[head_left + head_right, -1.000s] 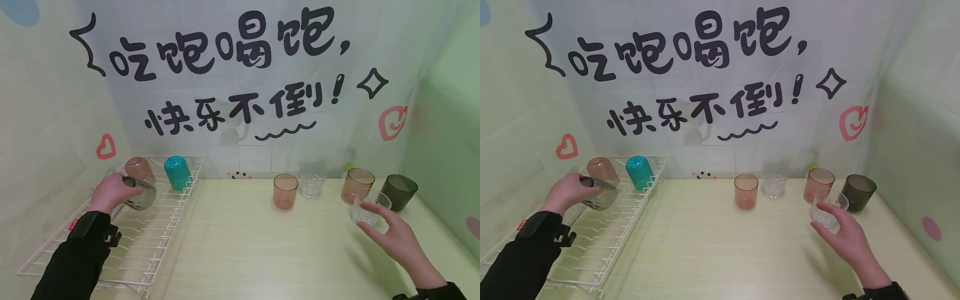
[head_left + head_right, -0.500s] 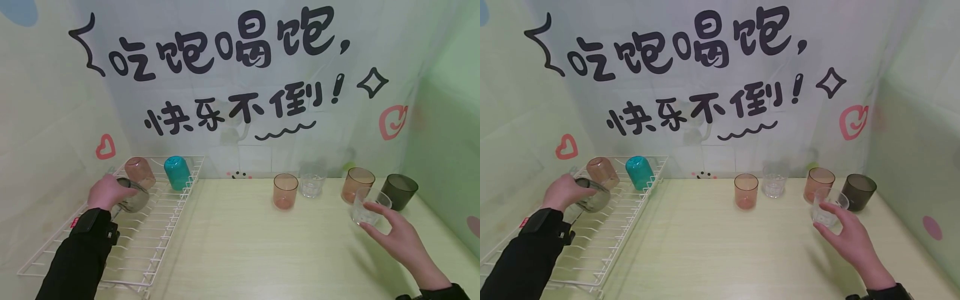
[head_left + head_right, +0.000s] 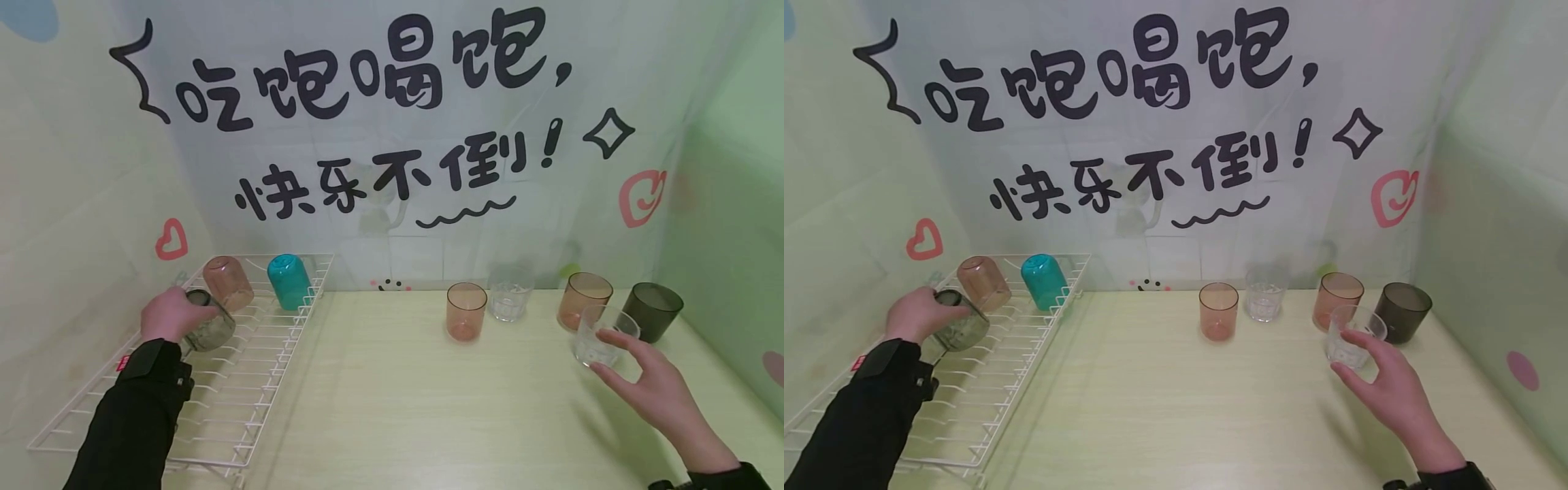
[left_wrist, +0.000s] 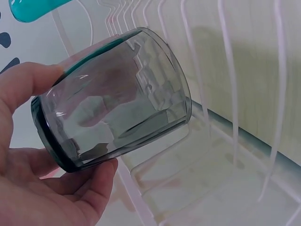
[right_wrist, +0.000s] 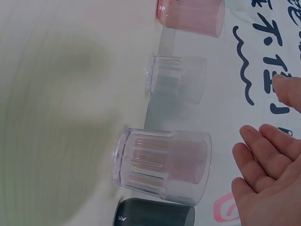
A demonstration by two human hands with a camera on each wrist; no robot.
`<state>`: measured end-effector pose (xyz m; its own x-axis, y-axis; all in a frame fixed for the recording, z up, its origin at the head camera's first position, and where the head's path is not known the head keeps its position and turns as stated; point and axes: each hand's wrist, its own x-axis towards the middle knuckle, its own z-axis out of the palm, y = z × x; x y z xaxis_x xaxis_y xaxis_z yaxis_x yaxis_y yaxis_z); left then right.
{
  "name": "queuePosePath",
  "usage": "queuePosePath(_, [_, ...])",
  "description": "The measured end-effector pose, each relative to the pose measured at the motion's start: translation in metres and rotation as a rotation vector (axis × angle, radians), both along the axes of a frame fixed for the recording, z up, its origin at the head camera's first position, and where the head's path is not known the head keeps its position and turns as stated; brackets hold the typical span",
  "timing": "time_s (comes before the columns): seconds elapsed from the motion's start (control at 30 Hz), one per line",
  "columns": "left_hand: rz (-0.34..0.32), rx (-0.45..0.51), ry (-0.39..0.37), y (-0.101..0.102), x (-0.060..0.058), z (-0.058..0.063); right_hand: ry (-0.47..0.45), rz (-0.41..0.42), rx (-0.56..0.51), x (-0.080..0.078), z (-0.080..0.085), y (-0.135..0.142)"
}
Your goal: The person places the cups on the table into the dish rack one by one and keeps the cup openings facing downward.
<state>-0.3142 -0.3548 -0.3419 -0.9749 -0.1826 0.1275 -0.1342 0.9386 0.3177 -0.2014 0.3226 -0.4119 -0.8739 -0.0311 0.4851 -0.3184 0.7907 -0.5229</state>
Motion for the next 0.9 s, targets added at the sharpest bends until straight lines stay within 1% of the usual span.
queuePosePath(0.2, [-0.008, -0.013, 0.002, 0.000, -0.003, -0.002, 0.036, 0.014, 0.011, -0.002, 0.004, 0.002])
queuePosePath(0.33, [-0.005, -0.019, -0.001, 0.000, -0.005, -0.004, 0.046, 0.006, 0.030, -0.003, 0.010, 0.004])
queuePosePath(0.43, [-0.005, -0.030, -0.019, 0.002, -0.006, -0.004, 0.062, -0.005, 0.051, -0.006, 0.015, 0.005])
queuePosePath(0.67, [-0.013, -0.045, -0.063, 0.005, -0.005, -0.001, 0.069, -0.006, 0.054, -0.007, 0.024, 0.007])
queuePosePath(0.9, [-0.022, -0.040, -0.047, 0.003, -0.002, -0.002, 0.083, -0.007, 0.060, -0.010, 0.028, 0.011])
